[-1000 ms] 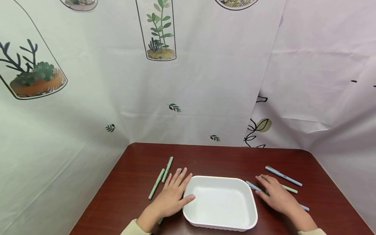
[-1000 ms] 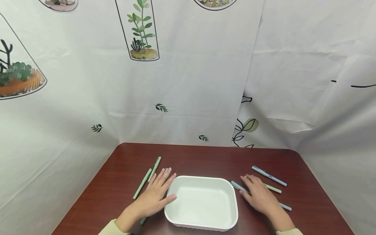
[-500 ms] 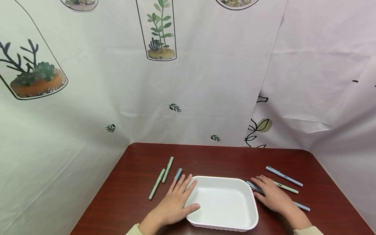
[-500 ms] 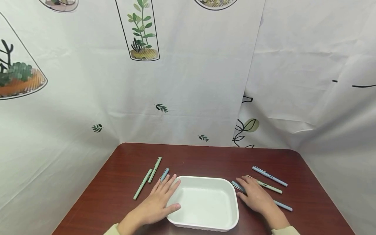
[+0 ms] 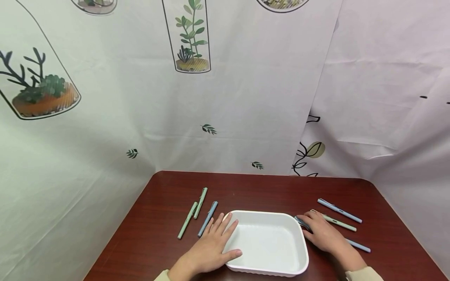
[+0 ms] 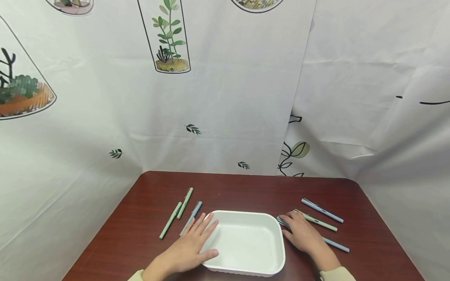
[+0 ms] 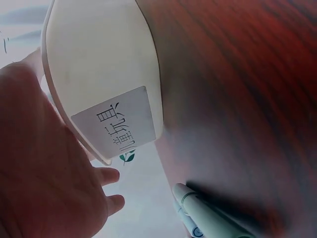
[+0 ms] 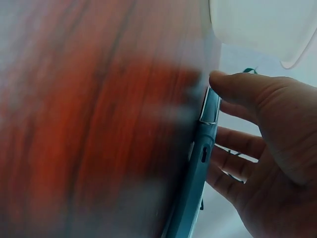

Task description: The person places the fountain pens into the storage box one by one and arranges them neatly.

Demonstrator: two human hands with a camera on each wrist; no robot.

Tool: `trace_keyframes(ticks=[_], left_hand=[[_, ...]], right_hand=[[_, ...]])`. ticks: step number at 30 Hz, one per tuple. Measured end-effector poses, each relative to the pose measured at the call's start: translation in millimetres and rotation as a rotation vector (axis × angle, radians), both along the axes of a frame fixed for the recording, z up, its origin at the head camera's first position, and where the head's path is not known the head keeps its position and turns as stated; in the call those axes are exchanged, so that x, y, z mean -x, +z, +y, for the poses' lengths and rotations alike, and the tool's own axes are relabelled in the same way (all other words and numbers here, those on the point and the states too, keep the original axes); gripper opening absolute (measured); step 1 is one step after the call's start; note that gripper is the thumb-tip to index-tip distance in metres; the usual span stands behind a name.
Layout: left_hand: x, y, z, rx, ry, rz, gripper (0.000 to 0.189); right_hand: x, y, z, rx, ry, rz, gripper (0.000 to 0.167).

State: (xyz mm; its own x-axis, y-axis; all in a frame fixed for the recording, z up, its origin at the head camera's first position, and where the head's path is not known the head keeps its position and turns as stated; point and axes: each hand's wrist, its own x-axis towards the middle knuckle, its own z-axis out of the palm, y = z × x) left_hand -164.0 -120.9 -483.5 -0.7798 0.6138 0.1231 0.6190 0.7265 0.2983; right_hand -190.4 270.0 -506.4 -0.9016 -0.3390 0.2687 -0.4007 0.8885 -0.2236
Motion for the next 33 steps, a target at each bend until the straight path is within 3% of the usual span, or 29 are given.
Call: trace_keyframes(ticks=[6, 19, 28, 33], left_hand=[[-1.4, -2.0, 0.5, -0.001, 0.007, -0.004, 0.08], [-1.1, -4.5, 2.0, 0.019, 0.015, 0.044, 0.083], [-2.6, -4.8, 3.2, 0.034, 0.021, 0.063, 0.085], [-1.8, -4.5, 3.4, 0.038, 0.024, 0.06, 0.087]], right_hand=[[4.1, 0.2, -0.5, -0.02, 0.009, 0.017, 0.034], [15.6, 5.7, -6.2, -0.026, 0.017, -0.071, 0.013], [16.4, 19.7, 3.4, 0.153, -0.1, -0.023, 0.022], [16.5, 31.6, 11.0, 0.284, -0.136, -0.075, 0.028]])
